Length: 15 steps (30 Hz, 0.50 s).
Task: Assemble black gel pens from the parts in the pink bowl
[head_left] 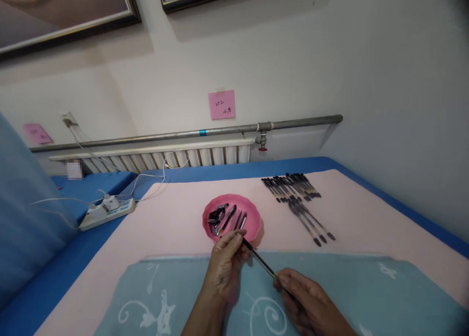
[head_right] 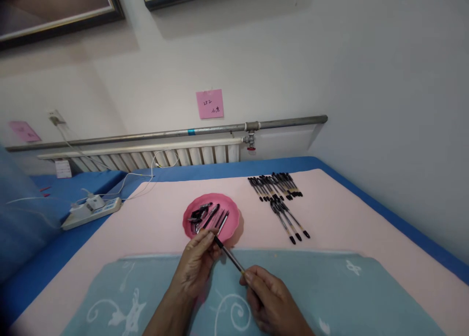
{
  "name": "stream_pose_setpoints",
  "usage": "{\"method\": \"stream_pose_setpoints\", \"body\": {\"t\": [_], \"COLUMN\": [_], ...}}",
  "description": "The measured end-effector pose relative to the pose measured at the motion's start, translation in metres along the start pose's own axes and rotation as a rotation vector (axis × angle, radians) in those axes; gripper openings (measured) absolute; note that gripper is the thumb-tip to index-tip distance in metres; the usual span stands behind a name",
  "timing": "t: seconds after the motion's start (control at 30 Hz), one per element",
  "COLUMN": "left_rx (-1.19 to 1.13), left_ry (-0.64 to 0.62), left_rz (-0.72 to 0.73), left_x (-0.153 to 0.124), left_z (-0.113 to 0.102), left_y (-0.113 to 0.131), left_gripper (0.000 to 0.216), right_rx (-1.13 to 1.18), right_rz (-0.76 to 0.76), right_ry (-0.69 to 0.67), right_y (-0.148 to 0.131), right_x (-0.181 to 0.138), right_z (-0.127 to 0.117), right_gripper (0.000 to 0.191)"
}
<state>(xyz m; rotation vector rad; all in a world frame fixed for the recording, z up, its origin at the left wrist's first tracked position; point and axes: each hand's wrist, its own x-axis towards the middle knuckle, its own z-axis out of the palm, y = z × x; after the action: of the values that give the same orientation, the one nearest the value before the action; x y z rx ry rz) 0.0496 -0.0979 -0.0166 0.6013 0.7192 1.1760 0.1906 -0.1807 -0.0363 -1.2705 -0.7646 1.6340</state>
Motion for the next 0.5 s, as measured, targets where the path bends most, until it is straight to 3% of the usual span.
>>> {"method": "stream_pose_setpoints", "body": {"t": [0.3, 0.5], "left_rx": [0.026, 0.024], "left_ry": [0.039, 0.027], "left_rz": [0.032, 0.108], "left_x": [-0.0017, -0.0049], "left_z": [0.0047, 0.0039], "left_y": [-0.0006, -0.005], "left_gripper": [0.029, 0.022], "right_rx": [0.009, 0.08], "right_rz": [-0.044, 0.046], "right_ry": [0.021, -0.064], "right_y": [0.0009, 0.0031], "right_x": [-0.0022, -0.0014], "right_z": [0.0034, -0.0037], "right_gripper": [0.049, 0.05]}}
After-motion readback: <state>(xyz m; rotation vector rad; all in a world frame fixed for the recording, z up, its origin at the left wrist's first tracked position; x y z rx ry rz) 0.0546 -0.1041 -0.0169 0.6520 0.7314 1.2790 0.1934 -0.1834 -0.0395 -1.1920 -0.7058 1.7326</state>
